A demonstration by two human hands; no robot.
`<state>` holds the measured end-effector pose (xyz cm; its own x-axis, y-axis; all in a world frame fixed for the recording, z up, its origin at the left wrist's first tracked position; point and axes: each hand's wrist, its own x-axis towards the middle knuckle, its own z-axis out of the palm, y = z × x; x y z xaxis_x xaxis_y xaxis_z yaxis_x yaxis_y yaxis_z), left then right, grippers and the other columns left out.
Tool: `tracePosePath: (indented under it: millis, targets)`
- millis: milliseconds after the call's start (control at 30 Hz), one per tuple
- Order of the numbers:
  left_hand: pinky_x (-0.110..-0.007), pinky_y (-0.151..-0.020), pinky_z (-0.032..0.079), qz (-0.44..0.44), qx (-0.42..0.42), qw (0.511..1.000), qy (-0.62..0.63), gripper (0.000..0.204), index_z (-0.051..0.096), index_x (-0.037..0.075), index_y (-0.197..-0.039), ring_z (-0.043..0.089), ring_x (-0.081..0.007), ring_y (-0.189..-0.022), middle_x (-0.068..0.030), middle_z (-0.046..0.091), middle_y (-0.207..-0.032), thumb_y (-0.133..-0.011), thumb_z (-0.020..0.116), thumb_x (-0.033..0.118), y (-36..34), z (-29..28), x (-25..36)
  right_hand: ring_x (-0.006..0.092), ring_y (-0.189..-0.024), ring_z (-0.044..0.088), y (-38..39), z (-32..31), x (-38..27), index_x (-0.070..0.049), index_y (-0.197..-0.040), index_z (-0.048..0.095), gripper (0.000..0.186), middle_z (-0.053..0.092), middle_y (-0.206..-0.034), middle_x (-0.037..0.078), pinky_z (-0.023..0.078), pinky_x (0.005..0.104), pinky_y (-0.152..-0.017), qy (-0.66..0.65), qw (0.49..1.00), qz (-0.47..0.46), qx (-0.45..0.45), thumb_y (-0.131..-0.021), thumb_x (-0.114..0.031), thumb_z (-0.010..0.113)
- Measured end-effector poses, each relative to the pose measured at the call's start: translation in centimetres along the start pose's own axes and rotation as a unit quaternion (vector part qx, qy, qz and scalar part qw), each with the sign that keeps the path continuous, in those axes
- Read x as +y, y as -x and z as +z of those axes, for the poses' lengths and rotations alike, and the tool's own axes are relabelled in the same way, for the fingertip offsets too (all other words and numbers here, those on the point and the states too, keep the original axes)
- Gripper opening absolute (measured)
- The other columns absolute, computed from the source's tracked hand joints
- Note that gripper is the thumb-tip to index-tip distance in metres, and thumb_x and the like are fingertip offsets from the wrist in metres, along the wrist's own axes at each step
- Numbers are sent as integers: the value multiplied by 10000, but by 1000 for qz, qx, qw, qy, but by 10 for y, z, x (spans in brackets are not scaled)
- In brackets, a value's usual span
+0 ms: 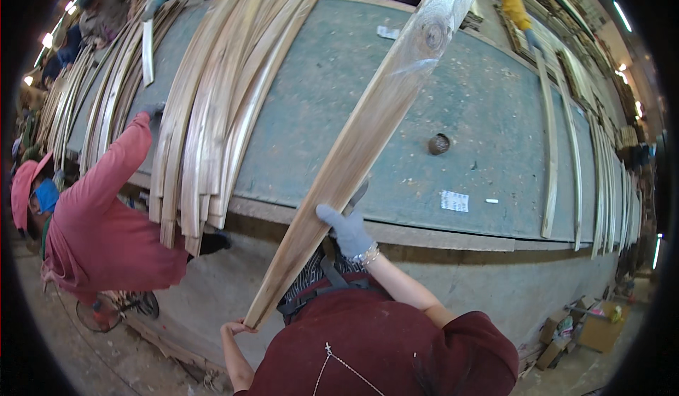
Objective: Applying wood filler to wooden strips and sanding them at a workbench.
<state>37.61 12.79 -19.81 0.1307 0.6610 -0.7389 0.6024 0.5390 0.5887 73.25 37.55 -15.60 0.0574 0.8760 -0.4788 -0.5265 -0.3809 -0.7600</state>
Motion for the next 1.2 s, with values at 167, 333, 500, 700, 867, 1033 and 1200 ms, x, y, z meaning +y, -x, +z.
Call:
tracePosePath:
  millis: [167, 333, 500, 700, 867, 1033, 1200]
  targets:
    - [-269, -906, 307, 126, 206, 970, 30, 171, 490, 68, -843, 483, -182, -922, -73, 522, -971, -735, 606, 132, -4, -14, 84, 191, -1079, 477, 17, -1, -3, 25, -1249, 352, 745, 500, -1152, 127, 404, 315, -912, -21, 999, -32, -24, -702, -277, 759]
    - [-272, -819, 373, 81, 108, 988, -70, 310, 529, 23, -979, 514, -179, -889, -105, 545, -951, -727, 670, 137, -52, -38, 5, 217, -1032, 529, 8, -30, 4, -14, -1200, 425, 654, 567, -1071, 106, 428, 344, -892, -124, 968, -22, -215, -730, -364, 714]
    - [-286, -818, 445, -166, 105, 978, 77, 519, 529, 24, -1166, 551, -135, -950, -45, 603, -1029, -688, 730, 27, -119, -37, -83, 214, -793, 588, -8, -22, -8, -24, -866, 618, 594, 625, -868, 122, 466, 327, -693, -133, 873, -203, -424, -717, -598, 606]
    - [-283, -833, 440, -37, 207, 955, 211, 509, 517, 37, -1191, 551, -177, -966, -57, 574, -1101, -716, 698, 24, -151, -25, -128, 208, -807, 581, -22, -26, -9, -35, -875, 609, 559, 617, -860, 111, 463, 332, -700, -155, 826, -257, -477, -749, -579, 582]
    - [-333, -962, 348, -151, -31, 986, -60, 730, 341, 40, -1330, 417, -234, -1177, -128, 443, -1283, -714, 724, 128, -141, -43, -91, 196, -681, 561, -12, -30, 2, -62, -772, 590, 418, 596, -735, 95, 455, 300, -619, -154, 920, -168, -318, -795, -479, 584]
    - [-344, -1080, 167, 102, -300, 947, 49, 954, 139, 20, -1401, 185, -234, -1338, -141, 196, -1445, -730, 676, 437, -152, -55, 151, 120, -680, 540, -24, -44, 32, -119, -893, 535, 461, 564, -786, 25, 433, 255, -553, -134, 990, -34, -20, -791, -569, 548]
    - [-290, -1005, 283, 171, -272, 938, 127, 757, 287, -9, -1334, 371, -163, -1208, -83, 396, -1309, -780, 667, 339, -179, -9, 209, 62, -473, 387, -29, -33, 30, -85, -878, 579, 548, 445, -592, -47, 306, 211, -414, -10, 993, 52, 103, -733, -613, 595]
